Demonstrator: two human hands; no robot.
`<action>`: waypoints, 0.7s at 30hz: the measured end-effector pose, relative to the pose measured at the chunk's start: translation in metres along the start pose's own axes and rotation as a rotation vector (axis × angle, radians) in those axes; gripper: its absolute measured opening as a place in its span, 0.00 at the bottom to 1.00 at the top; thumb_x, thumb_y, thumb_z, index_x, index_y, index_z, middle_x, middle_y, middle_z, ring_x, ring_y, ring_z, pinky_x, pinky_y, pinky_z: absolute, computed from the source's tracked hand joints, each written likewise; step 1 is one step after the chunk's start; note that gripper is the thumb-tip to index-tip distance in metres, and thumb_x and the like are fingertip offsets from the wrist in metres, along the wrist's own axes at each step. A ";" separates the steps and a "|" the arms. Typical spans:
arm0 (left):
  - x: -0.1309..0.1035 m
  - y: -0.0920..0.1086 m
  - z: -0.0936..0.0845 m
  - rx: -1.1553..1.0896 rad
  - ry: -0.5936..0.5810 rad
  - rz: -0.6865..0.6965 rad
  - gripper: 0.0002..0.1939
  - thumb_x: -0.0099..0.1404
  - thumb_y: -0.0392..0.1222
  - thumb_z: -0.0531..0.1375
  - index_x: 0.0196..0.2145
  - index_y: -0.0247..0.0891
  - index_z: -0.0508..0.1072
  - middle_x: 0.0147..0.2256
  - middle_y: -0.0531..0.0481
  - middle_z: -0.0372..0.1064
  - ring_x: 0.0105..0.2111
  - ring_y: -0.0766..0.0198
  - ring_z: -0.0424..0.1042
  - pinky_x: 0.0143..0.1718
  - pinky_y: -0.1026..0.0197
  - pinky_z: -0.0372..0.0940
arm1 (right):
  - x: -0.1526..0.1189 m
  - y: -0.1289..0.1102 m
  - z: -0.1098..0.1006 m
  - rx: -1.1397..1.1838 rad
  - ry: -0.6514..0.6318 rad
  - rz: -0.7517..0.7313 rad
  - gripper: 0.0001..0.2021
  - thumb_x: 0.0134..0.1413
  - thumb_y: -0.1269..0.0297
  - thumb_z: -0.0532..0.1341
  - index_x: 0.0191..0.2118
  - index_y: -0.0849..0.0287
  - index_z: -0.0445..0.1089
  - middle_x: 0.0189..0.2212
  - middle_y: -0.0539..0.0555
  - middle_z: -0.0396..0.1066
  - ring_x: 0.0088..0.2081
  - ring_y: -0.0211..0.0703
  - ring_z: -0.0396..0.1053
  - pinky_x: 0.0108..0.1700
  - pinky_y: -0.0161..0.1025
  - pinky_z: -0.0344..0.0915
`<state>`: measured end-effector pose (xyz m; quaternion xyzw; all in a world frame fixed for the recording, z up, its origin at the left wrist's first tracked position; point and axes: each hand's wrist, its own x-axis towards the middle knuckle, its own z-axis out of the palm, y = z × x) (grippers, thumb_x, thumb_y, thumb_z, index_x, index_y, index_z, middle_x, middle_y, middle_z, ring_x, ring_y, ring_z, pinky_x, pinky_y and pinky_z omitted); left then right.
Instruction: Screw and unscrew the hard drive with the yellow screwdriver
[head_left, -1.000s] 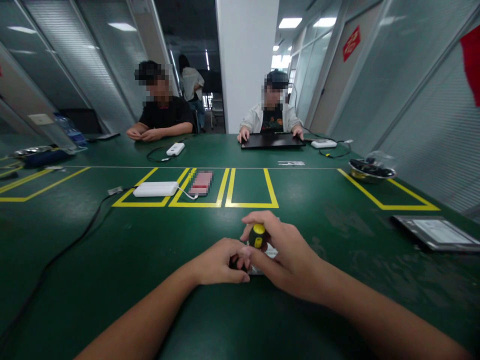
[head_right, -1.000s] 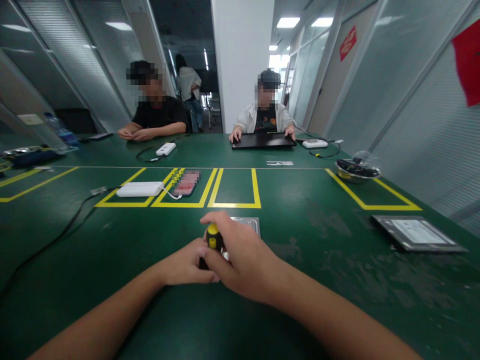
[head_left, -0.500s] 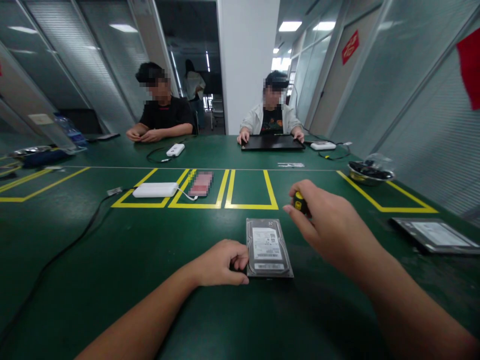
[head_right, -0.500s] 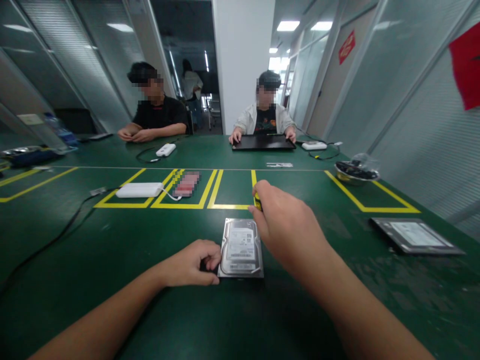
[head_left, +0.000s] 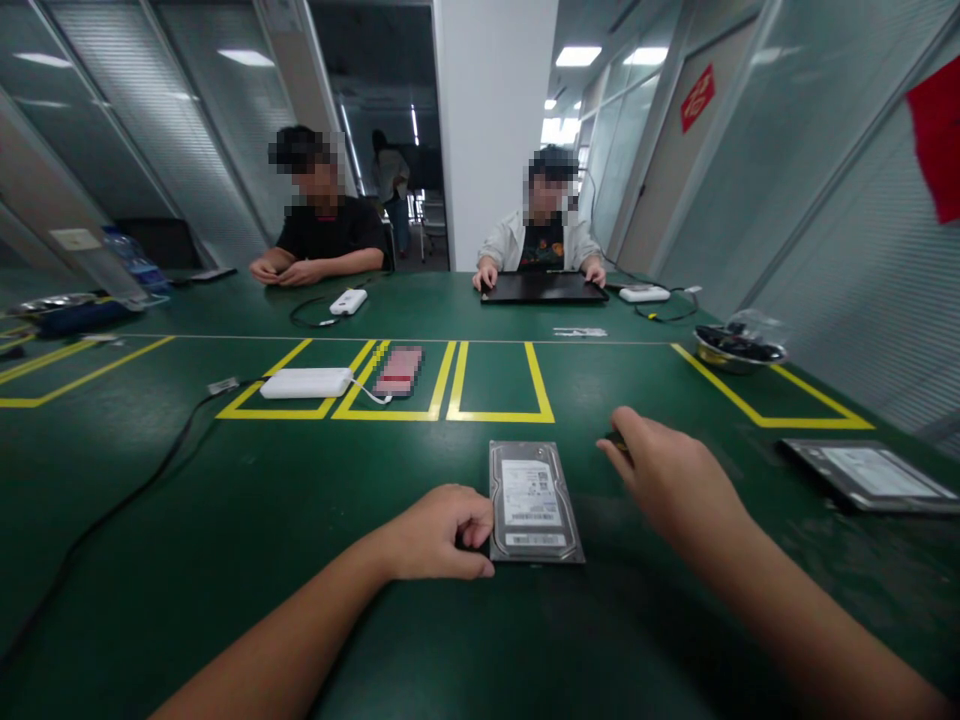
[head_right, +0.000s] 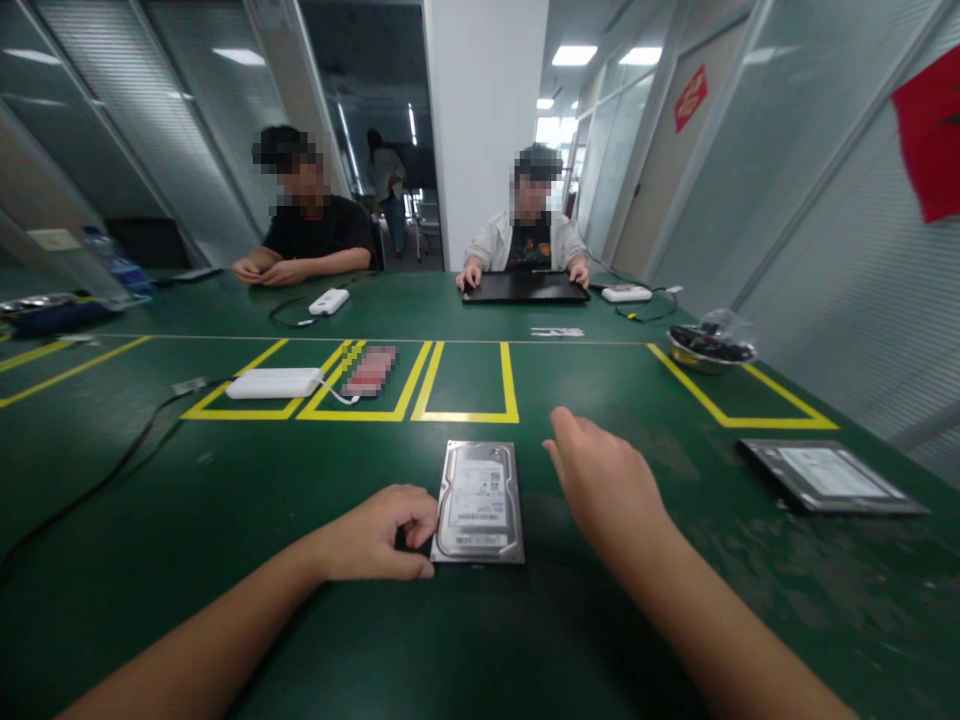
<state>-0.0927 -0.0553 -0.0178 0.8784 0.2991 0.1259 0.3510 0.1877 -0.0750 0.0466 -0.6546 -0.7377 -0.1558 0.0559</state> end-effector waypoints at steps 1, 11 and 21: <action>0.000 0.000 0.000 0.001 0.001 -0.001 0.17 0.52 0.39 0.70 0.25 0.37 0.62 0.25 0.60 0.61 0.29 0.68 0.62 0.33 0.65 0.53 | -0.002 0.002 0.007 0.006 -0.003 -0.014 0.06 0.65 0.63 0.56 0.36 0.57 0.60 0.31 0.52 0.69 0.31 0.46 0.70 0.27 0.38 0.52; 0.000 0.001 0.000 0.000 0.001 -0.010 0.17 0.52 0.39 0.71 0.25 0.36 0.63 0.26 0.60 0.62 0.29 0.68 0.63 0.35 0.65 0.53 | -0.013 0.008 0.042 0.003 -0.252 0.063 0.06 0.65 0.66 0.54 0.43 0.60 0.66 0.35 0.57 0.71 0.35 0.51 0.74 0.30 0.40 0.62; 0.000 0.002 0.000 -0.003 -0.010 -0.017 0.16 0.53 0.40 0.69 0.26 0.37 0.63 0.27 0.59 0.63 0.30 0.67 0.63 0.37 0.64 0.54 | -0.013 0.018 0.043 0.006 -0.332 0.136 0.09 0.65 0.63 0.53 0.46 0.60 0.63 0.37 0.59 0.70 0.34 0.53 0.75 0.28 0.40 0.63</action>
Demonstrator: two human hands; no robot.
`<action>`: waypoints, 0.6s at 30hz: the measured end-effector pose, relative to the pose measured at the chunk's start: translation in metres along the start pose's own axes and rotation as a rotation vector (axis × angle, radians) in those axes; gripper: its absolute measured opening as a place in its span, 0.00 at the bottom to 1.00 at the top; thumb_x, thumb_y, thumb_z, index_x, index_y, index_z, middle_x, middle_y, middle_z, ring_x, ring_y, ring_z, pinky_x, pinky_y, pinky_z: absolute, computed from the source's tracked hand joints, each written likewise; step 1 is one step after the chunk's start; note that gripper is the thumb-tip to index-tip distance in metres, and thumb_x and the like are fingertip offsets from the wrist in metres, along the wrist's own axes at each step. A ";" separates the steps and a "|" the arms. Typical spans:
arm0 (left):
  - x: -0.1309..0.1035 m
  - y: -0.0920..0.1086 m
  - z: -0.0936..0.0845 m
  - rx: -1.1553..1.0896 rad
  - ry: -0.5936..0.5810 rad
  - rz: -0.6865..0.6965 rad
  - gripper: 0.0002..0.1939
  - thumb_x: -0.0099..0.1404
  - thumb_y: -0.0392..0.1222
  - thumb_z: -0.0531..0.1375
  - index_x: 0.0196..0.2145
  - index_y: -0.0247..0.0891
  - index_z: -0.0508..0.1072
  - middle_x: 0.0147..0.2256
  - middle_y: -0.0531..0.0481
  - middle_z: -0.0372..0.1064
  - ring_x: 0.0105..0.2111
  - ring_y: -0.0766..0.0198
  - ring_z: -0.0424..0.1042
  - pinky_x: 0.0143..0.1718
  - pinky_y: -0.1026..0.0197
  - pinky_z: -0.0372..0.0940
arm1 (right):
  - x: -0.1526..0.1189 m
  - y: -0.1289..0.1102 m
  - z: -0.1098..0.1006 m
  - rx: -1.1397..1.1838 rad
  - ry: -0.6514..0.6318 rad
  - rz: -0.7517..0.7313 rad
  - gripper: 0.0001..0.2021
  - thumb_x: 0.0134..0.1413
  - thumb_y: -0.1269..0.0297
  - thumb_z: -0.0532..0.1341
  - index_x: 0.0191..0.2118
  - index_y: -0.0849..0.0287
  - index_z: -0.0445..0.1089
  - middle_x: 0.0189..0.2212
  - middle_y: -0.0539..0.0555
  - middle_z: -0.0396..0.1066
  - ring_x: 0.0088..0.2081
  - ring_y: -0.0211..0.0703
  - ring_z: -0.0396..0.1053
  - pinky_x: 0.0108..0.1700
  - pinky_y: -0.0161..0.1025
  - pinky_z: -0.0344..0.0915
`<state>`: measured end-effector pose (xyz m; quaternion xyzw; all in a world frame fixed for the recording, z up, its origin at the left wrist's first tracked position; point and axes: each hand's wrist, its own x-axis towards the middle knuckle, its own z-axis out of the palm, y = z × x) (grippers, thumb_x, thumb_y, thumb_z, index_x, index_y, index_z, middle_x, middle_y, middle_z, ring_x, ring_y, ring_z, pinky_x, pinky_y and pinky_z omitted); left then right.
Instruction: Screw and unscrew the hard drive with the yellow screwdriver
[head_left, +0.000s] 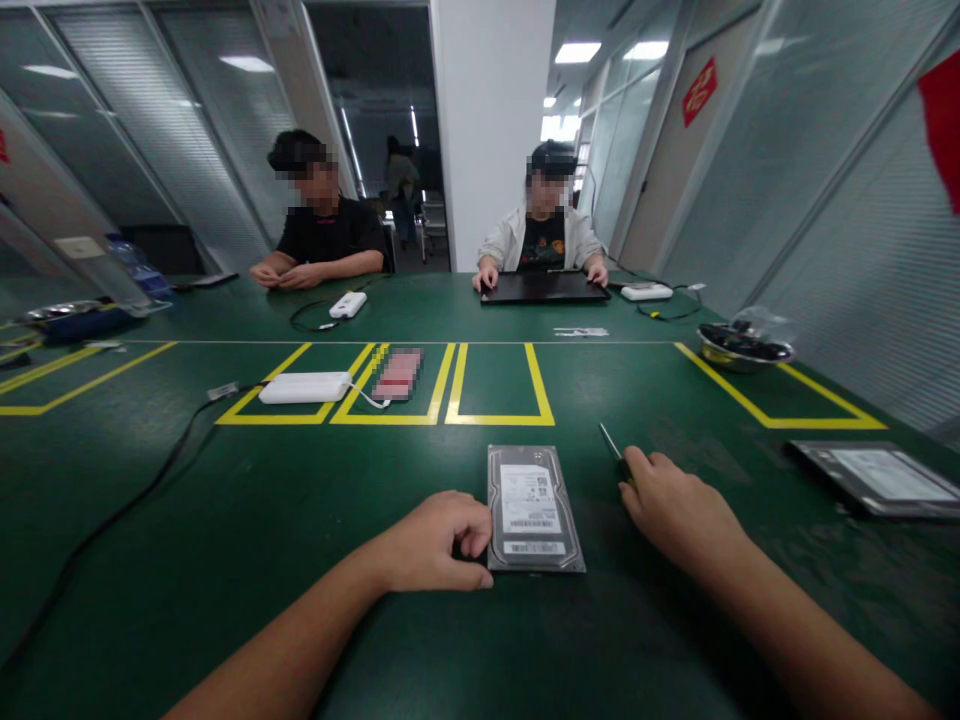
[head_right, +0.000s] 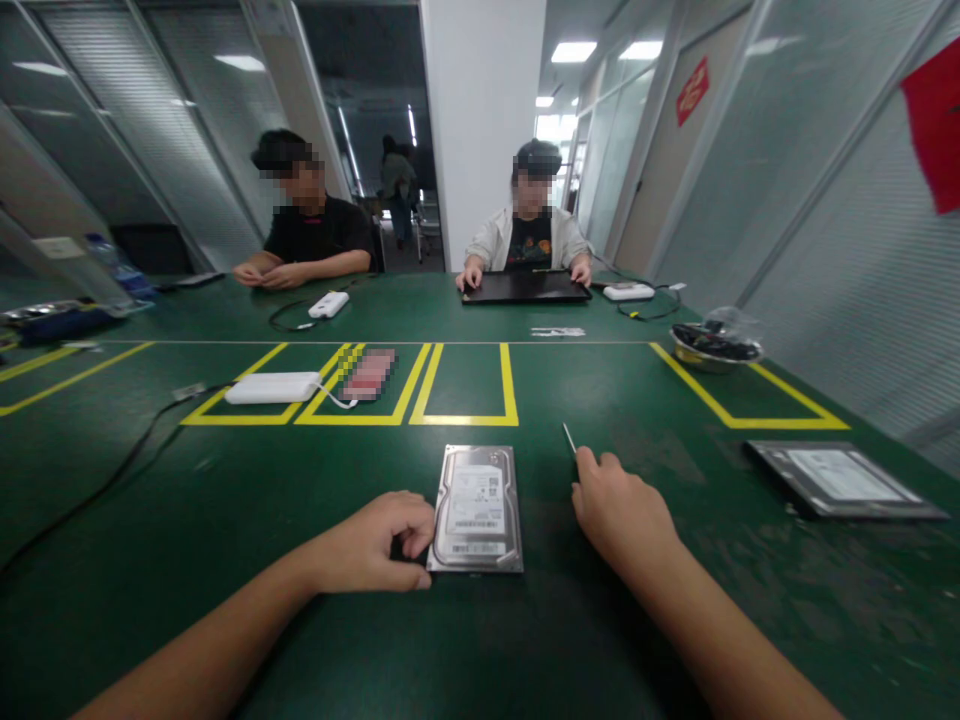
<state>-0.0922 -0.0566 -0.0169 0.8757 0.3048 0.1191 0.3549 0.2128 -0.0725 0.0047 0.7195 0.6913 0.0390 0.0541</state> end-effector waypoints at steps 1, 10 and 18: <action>0.000 0.001 0.000 -0.001 -0.002 -0.006 0.16 0.53 0.40 0.69 0.26 0.37 0.63 0.27 0.59 0.63 0.30 0.67 0.63 0.37 0.64 0.54 | -0.001 0.001 0.000 0.000 -0.001 -0.001 0.09 0.65 0.63 0.53 0.46 0.60 0.62 0.38 0.59 0.70 0.35 0.54 0.75 0.28 0.41 0.63; 0.000 0.001 -0.002 -0.038 -0.006 -0.002 0.17 0.53 0.40 0.70 0.26 0.37 0.63 0.27 0.59 0.62 0.30 0.67 0.63 0.36 0.65 0.54 | -0.002 0.006 -0.005 -0.009 0.060 0.018 0.07 0.64 0.62 0.53 0.45 0.59 0.61 0.37 0.58 0.70 0.36 0.55 0.74 0.26 0.41 0.62; -0.001 -0.004 -0.002 -0.095 -0.002 0.005 0.17 0.53 0.42 0.70 0.26 0.37 0.63 0.27 0.58 0.61 0.30 0.67 0.61 0.33 0.66 0.53 | 0.000 0.009 0.000 -0.032 0.124 -0.021 0.06 0.64 0.63 0.54 0.43 0.59 0.63 0.36 0.56 0.69 0.37 0.51 0.73 0.26 0.38 0.58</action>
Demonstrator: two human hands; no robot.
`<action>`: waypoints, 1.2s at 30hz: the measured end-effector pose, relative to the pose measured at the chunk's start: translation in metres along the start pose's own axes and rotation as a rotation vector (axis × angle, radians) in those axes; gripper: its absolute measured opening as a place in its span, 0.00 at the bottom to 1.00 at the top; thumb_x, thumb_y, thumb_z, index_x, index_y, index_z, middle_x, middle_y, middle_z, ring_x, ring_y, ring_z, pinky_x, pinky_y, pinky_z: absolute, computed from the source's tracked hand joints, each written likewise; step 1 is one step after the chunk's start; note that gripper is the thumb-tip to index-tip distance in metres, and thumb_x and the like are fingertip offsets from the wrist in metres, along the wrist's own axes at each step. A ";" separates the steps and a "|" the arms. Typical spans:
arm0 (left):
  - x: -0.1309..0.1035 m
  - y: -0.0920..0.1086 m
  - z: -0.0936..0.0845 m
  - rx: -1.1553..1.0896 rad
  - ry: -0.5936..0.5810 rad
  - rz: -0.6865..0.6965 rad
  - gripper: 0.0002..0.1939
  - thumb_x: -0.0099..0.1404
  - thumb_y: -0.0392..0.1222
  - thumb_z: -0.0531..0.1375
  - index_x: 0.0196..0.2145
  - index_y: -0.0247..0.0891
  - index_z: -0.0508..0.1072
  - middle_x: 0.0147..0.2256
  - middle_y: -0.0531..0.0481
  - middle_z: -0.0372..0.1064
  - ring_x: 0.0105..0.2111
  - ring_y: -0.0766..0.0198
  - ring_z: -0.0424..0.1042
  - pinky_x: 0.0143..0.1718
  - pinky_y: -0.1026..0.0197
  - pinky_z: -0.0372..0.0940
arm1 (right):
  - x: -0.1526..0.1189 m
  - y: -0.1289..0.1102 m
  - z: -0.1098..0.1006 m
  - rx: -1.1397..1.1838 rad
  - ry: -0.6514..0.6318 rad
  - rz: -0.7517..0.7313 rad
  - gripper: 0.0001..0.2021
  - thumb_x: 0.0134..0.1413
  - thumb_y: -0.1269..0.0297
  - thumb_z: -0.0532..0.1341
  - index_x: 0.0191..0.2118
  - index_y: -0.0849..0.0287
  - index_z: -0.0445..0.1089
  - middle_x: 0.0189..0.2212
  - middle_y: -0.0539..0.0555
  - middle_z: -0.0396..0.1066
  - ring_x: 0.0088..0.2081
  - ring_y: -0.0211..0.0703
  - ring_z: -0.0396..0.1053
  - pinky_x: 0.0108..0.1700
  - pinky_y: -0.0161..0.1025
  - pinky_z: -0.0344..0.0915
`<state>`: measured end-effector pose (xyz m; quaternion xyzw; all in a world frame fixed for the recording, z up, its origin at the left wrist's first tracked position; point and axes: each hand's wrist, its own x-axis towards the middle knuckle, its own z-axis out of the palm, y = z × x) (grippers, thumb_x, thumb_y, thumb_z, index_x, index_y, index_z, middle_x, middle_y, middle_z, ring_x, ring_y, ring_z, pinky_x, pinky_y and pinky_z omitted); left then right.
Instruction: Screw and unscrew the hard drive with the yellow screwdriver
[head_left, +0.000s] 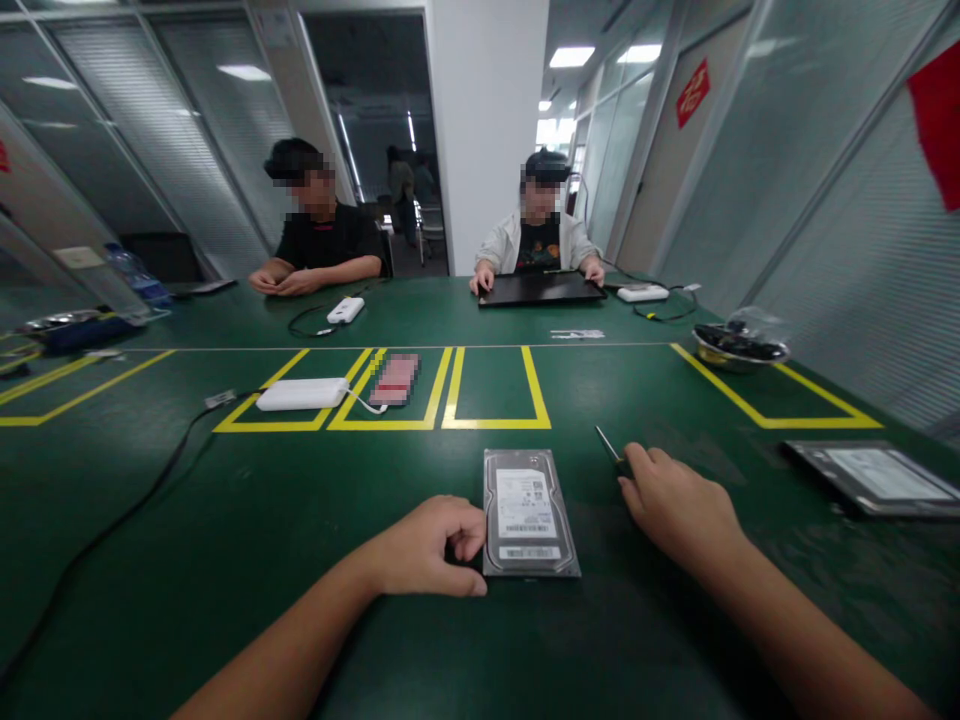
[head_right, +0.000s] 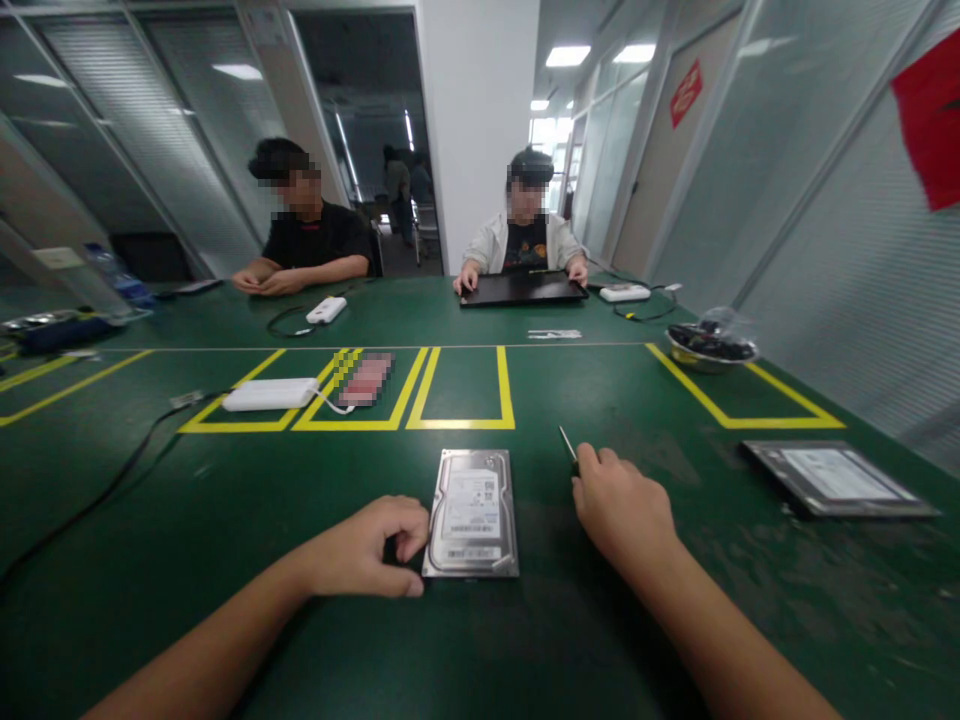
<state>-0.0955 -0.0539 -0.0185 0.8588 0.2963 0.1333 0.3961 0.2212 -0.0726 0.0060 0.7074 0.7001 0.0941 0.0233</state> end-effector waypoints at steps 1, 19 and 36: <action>0.000 0.000 0.000 -0.011 0.001 -0.005 0.17 0.53 0.42 0.70 0.26 0.37 0.63 0.27 0.58 0.61 0.30 0.67 0.61 0.33 0.66 0.53 | 0.000 0.000 0.000 -0.002 0.019 -0.009 0.06 0.64 0.63 0.54 0.43 0.59 0.64 0.36 0.56 0.69 0.37 0.51 0.72 0.28 0.38 0.59; 0.013 -0.004 0.012 -0.428 0.441 -0.162 0.14 0.64 0.49 0.61 0.36 0.37 0.64 0.30 0.55 0.60 0.29 0.67 0.60 0.31 0.65 0.57 | -0.020 -0.043 0.013 0.738 0.085 -0.372 0.22 0.66 0.58 0.52 0.60 0.63 0.62 0.57 0.63 0.65 0.58 0.50 0.62 0.60 0.52 0.61; 0.046 0.014 0.040 -0.169 0.704 -0.535 0.52 0.49 0.48 0.70 0.65 0.37 0.49 0.60 0.35 0.58 0.60 0.41 0.57 0.59 0.42 0.55 | -0.026 -0.052 0.015 0.598 0.064 -0.355 0.21 0.64 0.61 0.53 0.60 0.60 0.67 0.57 0.61 0.67 0.61 0.56 0.60 0.59 0.59 0.60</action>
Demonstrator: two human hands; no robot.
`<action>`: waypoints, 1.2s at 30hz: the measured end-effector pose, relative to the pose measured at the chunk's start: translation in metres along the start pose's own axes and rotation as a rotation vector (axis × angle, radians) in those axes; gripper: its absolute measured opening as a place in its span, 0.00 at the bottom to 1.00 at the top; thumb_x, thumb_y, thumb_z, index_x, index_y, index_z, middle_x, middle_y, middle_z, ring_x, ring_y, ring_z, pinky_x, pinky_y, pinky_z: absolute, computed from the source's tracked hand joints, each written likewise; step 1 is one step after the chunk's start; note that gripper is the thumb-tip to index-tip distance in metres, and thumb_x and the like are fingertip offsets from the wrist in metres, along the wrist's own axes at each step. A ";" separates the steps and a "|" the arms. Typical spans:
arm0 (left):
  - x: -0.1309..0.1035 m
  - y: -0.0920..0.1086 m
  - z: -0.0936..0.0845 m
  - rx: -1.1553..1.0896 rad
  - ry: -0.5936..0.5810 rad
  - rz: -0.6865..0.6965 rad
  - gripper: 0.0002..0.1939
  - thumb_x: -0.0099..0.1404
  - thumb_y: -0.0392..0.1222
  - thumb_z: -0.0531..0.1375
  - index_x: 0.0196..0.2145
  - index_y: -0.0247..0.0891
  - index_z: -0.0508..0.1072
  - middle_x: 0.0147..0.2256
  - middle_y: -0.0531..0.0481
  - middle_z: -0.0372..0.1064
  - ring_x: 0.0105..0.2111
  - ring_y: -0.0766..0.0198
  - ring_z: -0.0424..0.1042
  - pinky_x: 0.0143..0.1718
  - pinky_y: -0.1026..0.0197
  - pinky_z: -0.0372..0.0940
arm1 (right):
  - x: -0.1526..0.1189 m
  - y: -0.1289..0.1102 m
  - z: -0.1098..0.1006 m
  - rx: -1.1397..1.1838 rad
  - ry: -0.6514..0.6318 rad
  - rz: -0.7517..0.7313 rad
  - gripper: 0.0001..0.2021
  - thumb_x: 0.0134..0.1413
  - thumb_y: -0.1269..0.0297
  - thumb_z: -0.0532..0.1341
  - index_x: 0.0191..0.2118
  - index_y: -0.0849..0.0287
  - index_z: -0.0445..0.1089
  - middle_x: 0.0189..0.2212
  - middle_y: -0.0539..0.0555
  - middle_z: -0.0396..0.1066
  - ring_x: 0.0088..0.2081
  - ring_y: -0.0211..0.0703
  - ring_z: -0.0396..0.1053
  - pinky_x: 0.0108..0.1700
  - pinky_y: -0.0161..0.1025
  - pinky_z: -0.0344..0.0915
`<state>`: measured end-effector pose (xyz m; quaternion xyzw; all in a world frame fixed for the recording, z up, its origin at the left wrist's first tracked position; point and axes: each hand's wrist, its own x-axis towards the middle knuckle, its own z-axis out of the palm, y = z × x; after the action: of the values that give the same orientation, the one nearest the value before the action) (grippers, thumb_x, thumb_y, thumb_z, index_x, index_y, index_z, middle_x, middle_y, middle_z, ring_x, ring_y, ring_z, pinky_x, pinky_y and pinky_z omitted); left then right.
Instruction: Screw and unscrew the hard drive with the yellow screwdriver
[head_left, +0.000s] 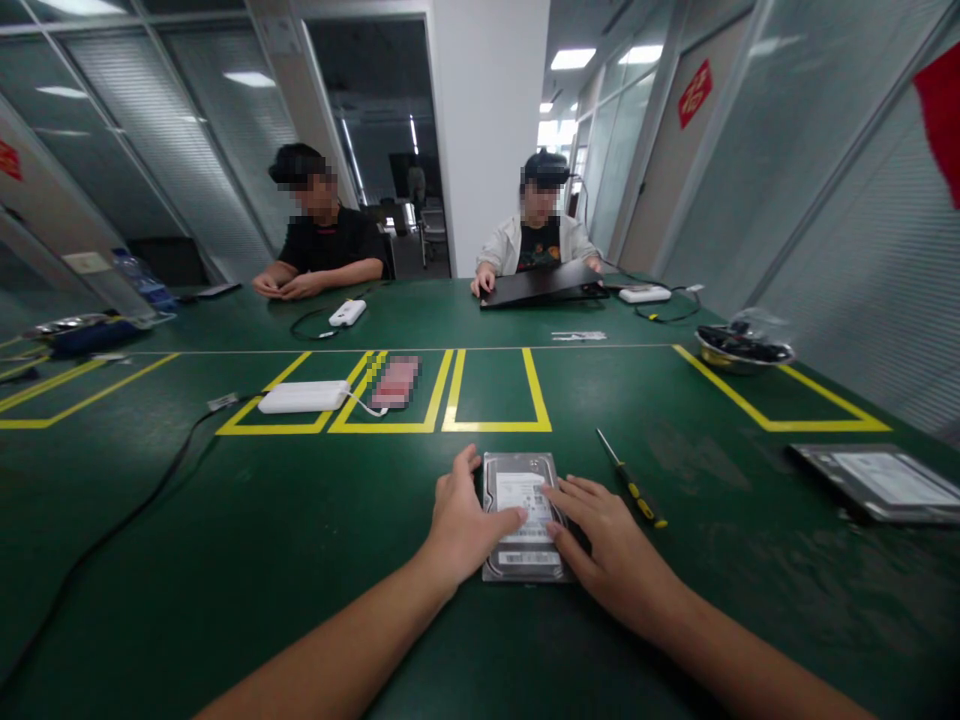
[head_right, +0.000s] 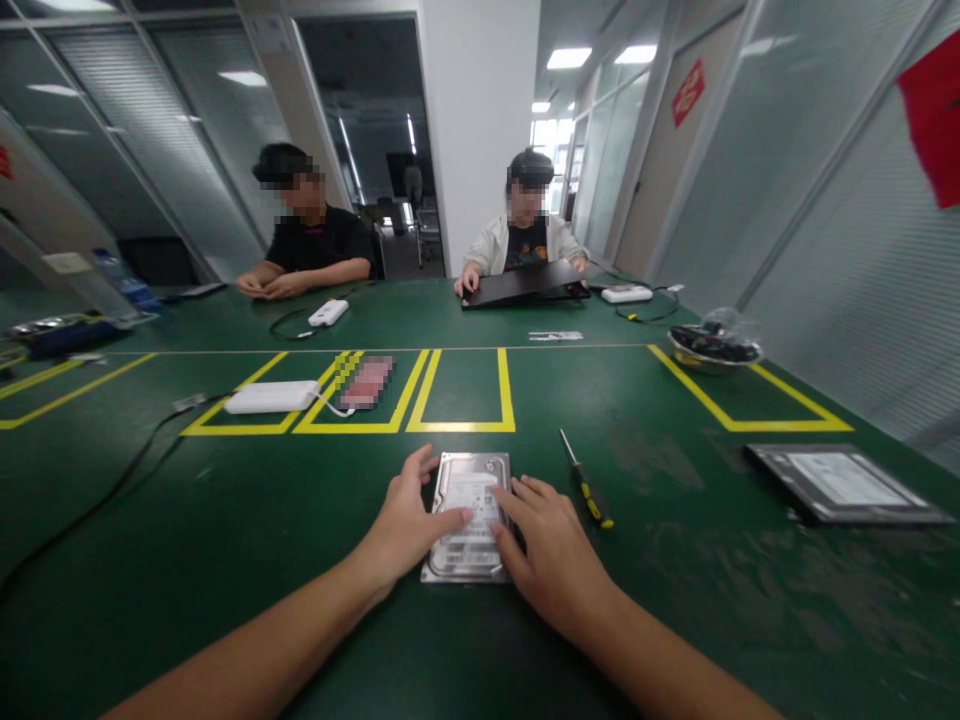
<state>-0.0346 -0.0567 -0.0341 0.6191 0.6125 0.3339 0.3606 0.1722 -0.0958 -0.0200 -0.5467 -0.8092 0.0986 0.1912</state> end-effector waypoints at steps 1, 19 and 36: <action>0.001 0.002 0.002 0.008 0.008 -0.008 0.52 0.49 0.48 0.70 0.65 0.37 0.48 0.60 0.35 0.59 0.61 0.40 0.56 0.59 0.42 0.55 | 0.000 0.000 0.000 -0.007 -0.005 0.001 0.21 0.64 0.62 0.53 0.60 0.60 0.67 0.57 0.61 0.67 0.61 0.56 0.60 0.59 0.59 0.61; 0.006 -0.007 0.000 0.117 0.011 0.141 0.50 0.50 0.50 0.70 0.65 0.37 0.53 0.57 0.38 0.63 0.57 0.46 0.62 0.58 0.45 0.58 | 0.002 -0.001 0.007 -0.027 0.035 -0.030 0.22 0.63 0.64 0.52 0.59 0.64 0.68 0.56 0.63 0.68 0.59 0.57 0.62 0.59 0.57 0.63; 0.002 -0.005 -0.002 0.150 0.017 0.173 0.47 0.51 0.49 0.69 0.64 0.38 0.55 0.56 0.39 0.63 0.56 0.47 0.62 0.58 0.46 0.58 | -0.001 -0.001 0.008 -0.052 0.021 -0.029 0.23 0.64 0.63 0.50 0.61 0.65 0.66 0.58 0.63 0.66 0.60 0.59 0.62 0.58 0.60 0.64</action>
<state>-0.0388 -0.0544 -0.0374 0.6920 0.5830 0.3224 0.2779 0.1680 -0.0968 -0.0273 -0.5406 -0.8174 0.0689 0.1866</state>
